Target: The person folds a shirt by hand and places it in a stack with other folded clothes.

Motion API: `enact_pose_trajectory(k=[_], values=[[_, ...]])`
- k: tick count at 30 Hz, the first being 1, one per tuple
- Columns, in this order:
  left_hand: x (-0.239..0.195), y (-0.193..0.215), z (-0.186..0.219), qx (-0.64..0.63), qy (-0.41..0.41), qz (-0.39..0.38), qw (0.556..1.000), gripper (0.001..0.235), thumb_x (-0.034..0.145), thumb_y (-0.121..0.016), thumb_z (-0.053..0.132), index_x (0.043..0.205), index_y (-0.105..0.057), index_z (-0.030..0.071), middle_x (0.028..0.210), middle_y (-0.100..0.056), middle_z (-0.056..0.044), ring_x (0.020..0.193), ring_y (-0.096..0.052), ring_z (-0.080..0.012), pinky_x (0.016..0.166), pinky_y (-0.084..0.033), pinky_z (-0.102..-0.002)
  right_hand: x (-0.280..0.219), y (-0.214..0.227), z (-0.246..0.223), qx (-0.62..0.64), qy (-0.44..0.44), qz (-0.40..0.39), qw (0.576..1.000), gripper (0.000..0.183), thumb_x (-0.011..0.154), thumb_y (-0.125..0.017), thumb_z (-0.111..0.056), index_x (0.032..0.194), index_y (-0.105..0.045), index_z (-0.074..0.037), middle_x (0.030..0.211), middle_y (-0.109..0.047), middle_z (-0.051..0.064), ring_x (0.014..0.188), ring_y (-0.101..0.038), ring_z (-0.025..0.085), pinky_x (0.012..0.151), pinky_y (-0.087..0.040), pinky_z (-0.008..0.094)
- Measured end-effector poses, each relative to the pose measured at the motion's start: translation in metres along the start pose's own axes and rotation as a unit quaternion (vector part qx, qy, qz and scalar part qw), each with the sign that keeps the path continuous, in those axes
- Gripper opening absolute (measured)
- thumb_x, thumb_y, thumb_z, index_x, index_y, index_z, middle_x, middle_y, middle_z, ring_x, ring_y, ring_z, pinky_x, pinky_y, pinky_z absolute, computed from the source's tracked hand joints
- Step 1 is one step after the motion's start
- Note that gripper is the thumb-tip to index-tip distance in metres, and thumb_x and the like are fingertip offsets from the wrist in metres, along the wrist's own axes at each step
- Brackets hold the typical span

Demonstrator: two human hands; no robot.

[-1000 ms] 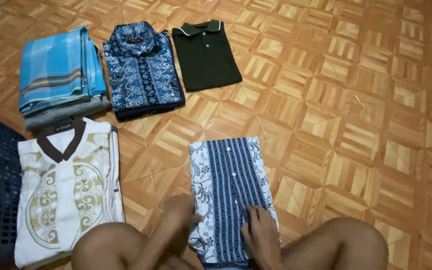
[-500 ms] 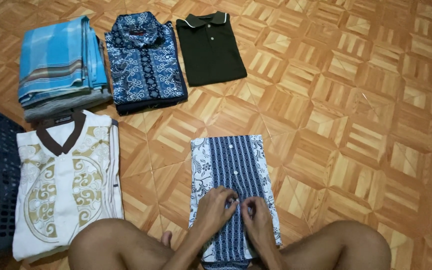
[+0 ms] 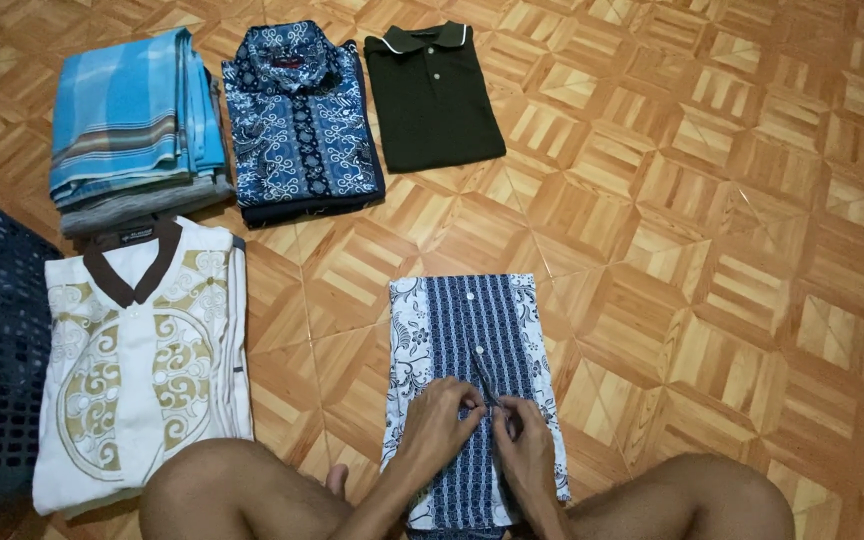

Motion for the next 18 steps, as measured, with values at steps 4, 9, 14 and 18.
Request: enact_pose_trajectory(k=[4, 9, 14, 18], values=[[0.003, -0.002, -0.005, -0.059, -0.018, 0.015, 0.998, 0.004, 0.093, -0.072, 0.011, 0.092, -0.076, 0.011, 0.09, -0.078, -0.005, 0.079, -0.076, -0.0165, 0.076, -0.066, -0.031, -0.004, 0.009, -0.02, -0.026, -0.008, 0.009, 1.0, 0.024, 0.094, -0.061, -0.031, 0.11, -0.069, -0.016, 0.104, -0.067, 0.0, 0.092, -0.067, 0.013, 0.083, -0.059, 0.029], [0.004, -0.005, -0.021, -0.127, 0.101, -0.013, 0.987, 0.015, 0.094, -0.07, 0.015, 0.108, -0.074, 0.012, 0.101, -0.079, -0.005, 0.081, -0.076, -0.0146, 0.067, -0.065, -0.023, -0.002, 0.008, -0.015, 0.016, 0.045, 0.03, 0.998, 0.023, 0.093, -0.065, -0.022, 0.113, -0.069, -0.012, 0.099, -0.066, 0.001, 0.076, -0.063, 0.01, 0.065, -0.06, 0.023], [0.001, -0.002, -0.016, -0.113, 0.122, -0.021, 0.986, 0.013, 0.095, -0.069, 0.013, 0.105, -0.077, 0.014, 0.107, -0.08, -0.005, 0.086, -0.078, -0.018, 0.073, -0.067, -0.028, -0.004, 0.004, -0.024, 0.011, 0.068, 0.006, 0.998, 0.023, 0.093, -0.065, -0.019, 0.114, -0.07, -0.011, 0.095, -0.066, 0.001, 0.069, -0.061, 0.01, 0.06, -0.059, 0.022], [-0.003, 0.001, -0.019, -0.154, 0.174, -0.034, 0.972, 0.011, 0.095, -0.069, 0.021, 0.103, -0.076, 0.017, 0.104, -0.078, 0.001, 0.086, -0.072, -0.0115, 0.073, -0.062, -0.025, -0.004, 0.003, -0.025, 0.017, 0.055, -0.005, 0.998, 0.025, 0.092, -0.067, -0.021, 0.114, -0.072, -0.011, 0.097, -0.068, 0.002, 0.075, -0.064, 0.011, 0.066, -0.058, 0.025]])
Point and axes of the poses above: each hand's wrist, its own x-axis towards the middle knuckle, its own y-axis out of the back of the hand, z = x × y, the point moved 9 cm from there along x, towards the middle knuckle
